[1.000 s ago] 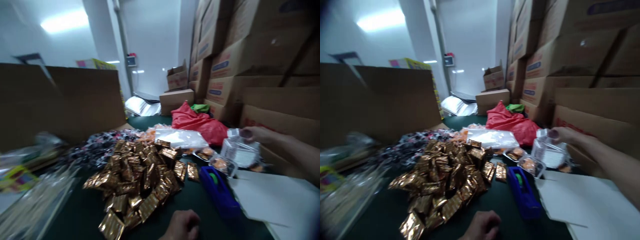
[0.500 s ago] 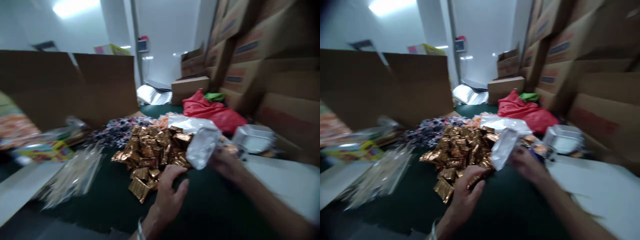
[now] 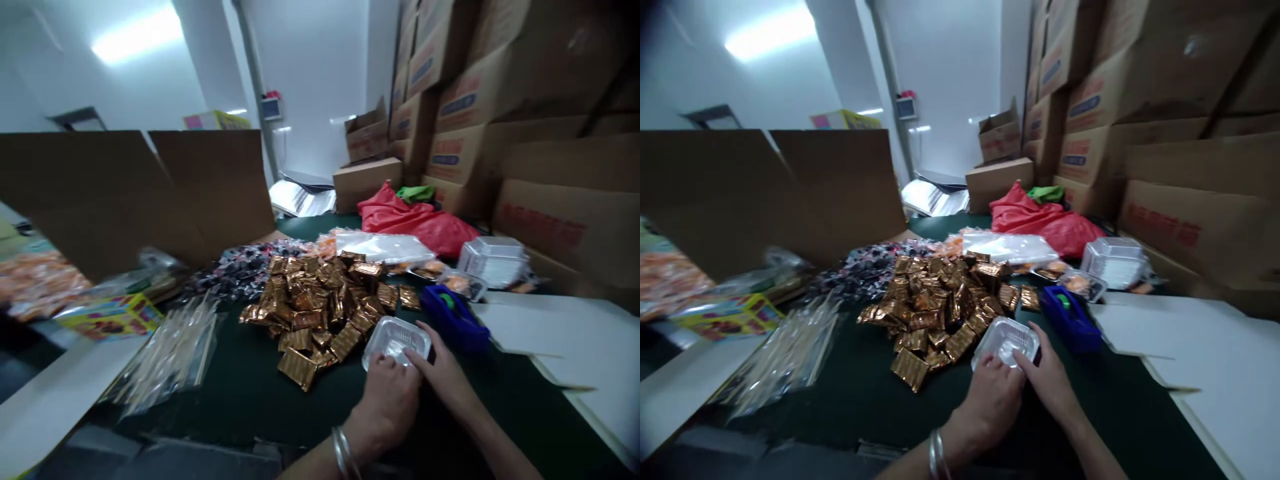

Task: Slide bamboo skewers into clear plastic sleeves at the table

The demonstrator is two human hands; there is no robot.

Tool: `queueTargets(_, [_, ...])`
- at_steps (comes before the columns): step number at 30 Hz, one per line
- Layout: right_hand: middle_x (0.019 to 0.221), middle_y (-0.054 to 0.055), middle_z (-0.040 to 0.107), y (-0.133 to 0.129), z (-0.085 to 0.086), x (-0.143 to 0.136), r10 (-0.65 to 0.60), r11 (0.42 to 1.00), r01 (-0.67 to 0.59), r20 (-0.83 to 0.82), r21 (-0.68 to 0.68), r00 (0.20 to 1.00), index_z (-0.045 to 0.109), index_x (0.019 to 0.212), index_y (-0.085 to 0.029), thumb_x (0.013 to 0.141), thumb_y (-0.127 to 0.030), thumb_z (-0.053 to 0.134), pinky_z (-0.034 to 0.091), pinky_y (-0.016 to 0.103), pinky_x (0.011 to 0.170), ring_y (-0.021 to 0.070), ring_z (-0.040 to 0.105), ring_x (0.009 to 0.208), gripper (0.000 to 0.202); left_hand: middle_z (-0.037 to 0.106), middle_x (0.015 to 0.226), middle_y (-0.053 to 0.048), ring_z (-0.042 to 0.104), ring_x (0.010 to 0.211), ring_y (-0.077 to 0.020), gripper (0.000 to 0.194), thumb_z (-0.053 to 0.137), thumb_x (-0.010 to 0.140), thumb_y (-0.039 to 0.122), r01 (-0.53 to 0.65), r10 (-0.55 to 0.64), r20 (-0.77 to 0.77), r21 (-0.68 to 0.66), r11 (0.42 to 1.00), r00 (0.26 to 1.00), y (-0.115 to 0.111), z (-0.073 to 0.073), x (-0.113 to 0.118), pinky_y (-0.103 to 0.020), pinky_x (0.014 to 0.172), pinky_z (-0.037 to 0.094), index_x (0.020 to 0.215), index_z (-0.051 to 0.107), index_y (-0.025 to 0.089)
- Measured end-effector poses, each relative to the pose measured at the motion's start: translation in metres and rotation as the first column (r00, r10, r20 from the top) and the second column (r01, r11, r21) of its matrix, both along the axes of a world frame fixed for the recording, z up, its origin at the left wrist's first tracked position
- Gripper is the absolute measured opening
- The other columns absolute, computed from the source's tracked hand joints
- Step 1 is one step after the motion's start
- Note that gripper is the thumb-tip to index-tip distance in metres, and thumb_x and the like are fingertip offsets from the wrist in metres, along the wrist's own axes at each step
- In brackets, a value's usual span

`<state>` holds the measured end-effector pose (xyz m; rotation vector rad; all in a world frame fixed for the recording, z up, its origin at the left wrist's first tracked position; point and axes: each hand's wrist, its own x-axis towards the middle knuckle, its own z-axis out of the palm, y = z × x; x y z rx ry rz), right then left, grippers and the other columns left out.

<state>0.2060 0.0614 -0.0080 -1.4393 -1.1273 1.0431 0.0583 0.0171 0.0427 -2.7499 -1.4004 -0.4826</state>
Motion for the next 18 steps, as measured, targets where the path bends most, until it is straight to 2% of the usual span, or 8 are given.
queueTargets(2, [0.097, 0.007, 0.068, 0.014, -0.010, 0.003, 0.004, 1.000, -0.006, 0.187, 0.010, 0.982, 0.060, 0.107, -0.024, 0.060, -0.042, 0.065, 0.046, 0.043, 0.088, 0.0299, 0.063, 0.093, 0.051, 0.069, 0.086, -0.007, 0.064, 0.086, -0.0223, 0.017, 0.049, 0.086, 0.017, 0.015, -0.016, -0.075, -0.016, 1.000, 0.997, 0.003, -0.008, 0.002, -0.039, 0.090, 0.046, 0.096, 0.063, 0.012])
queueTargets(3, [0.093, 0.007, 0.069, 0.018, -0.011, 0.003, 0.018, 1.000, -0.019, 0.210, 0.002, 0.978, 0.061, 0.102, -0.023, 0.060, -0.042, 0.063, 0.046, 0.043, 0.087, 0.0301, 0.063, 0.091, 0.046, 0.069, 0.086, -0.007, 0.063, 0.087, -0.0218, 0.015, 0.051, 0.086, 0.018, 0.024, -0.027, -0.098, -0.034, 0.999, 0.995, 0.005, -0.012, 0.000, -0.038, 0.091, 0.046, 0.093, 0.063, 0.013])
queueTargets(5, [0.091, 0.008, 0.069, 0.019, -0.009, 0.000, 0.058, 0.998, -0.054, 0.130, -0.031, 0.990, 0.061, 0.099, -0.020, 0.058, -0.041, 0.064, 0.047, 0.042, 0.084, 0.0292, 0.062, 0.088, 0.046, 0.069, 0.085, -0.007, 0.063, 0.086, -0.0221, 0.011, 0.054, 0.084, 0.018, 0.060, -0.068, -0.108, -0.082, 0.995, 0.992, 0.006, -0.020, -0.010, -0.040, 0.092, 0.046, 0.086, 0.064, 0.015])
queueTargets(7, [0.094, 0.009, 0.068, 0.014, -0.003, -0.004, 0.115, 0.989, -0.122, -0.081, -0.082, 0.990, 0.060, 0.101, -0.017, 0.061, -0.041, 0.067, 0.050, 0.039, 0.079, 0.0278, 0.062, 0.089, 0.047, 0.069, 0.082, -0.008, 0.062, 0.085, -0.0225, 0.010, 0.054, 0.085, 0.015, 0.101, -0.111, -0.090, -0.111, 0.989, 0.990, 0.008, -0.027, -0.023, -0.043, 0.090, 0.046, 0.084, 0.064, 0.015])
queueTargets(10, [0.094, 0.009, 0.069, 0.008, 0.007, -0.009, 0.138, 0.976, -0.168, -0.207, -0.136, 0.969, 0.062, 0.100, -0.015, 0.070, -0.048, 0.062, 0.053, 0.034, 0.069, 0.0237, 0.064, 0.083, 0.045, 0.066, 0.081, -0.007, 0.060, 0.083, -0.0205, 0.011, 0.052, 0.087, 0.013, 0.164, -0.174, -0.084, -0.110, 0.980, 0.981, 0.016, -0.034, -0.040, -0.040, 0.084, 0.047, 0.084, 0.062, 0.016])
queueTargets(14, [0.099, 0.007, 0.068, 0.002, 0.018, -0.009, 0.287, 0.941, -0.329, -0.333, -0.079, 0.898, 0.059, 0.110, -0.015, 0.071, -0.042, 0.065, 0.052, 0.033, 0.073, 0.0222, 0.063, 0.088, 0.047, 0.065, 0.078, -0.005, 0.058, 0.079, -0.0189, 0.012, 0.051, 0.087, 0.014, 0.222, -0.233, -0.105, -0.109, 0.969, 0.967, 0.018, -0.029, -0.035, -0.036, 0.080, 0.048, 0.080, 0.060, 0.017])
queueTargets(16, [0.099, 0.006, 0.069, 0.000, 0.019, -0.009, 0.355, 0.925, -0.378, -0.275, -0.035, 0.894, 0.059, 0.111, -0.015, 0.070, -0.036, 0.067, 0.050, 0.033, 0.078, 0.0224, 0.062, 0.091, 0.047, 0.065, 0.078, -0.005, 0.058, 0.081, -0.0196, 0.012, 0.052, 0.087, 0.016, 0.225, -0.240, -0.120, -0.122, 0.967, 0.963, 0.011, -0.022, -0.024, -0.036, 0.083, 0.047, 0.080, 0.061, 0.016])
queueTargets(18, [0.096, 0.005, 0.069, 0.000, 0.015, -0.009, 0.335, 0.940, -0.342, -0.145, -0.024, 0.931, 0.062, 0.105, -0.014, 0.069, -0.032, 0.065, 0.047, 0.034, 0.082, 0.0233, 0.061, 0.091, 0.040, 0.067, 0.083, -0.005, 0.059, 0.088, -0.0209, 0.010, 0.057, 0.085, 0.026, 0.265, -0.278, -0.081, -0.145, 0.953, 0.957, 0.003, -0.010, -0.016, -0.037, 0.087, 0.047, 0.083, 0.061, 0.016])
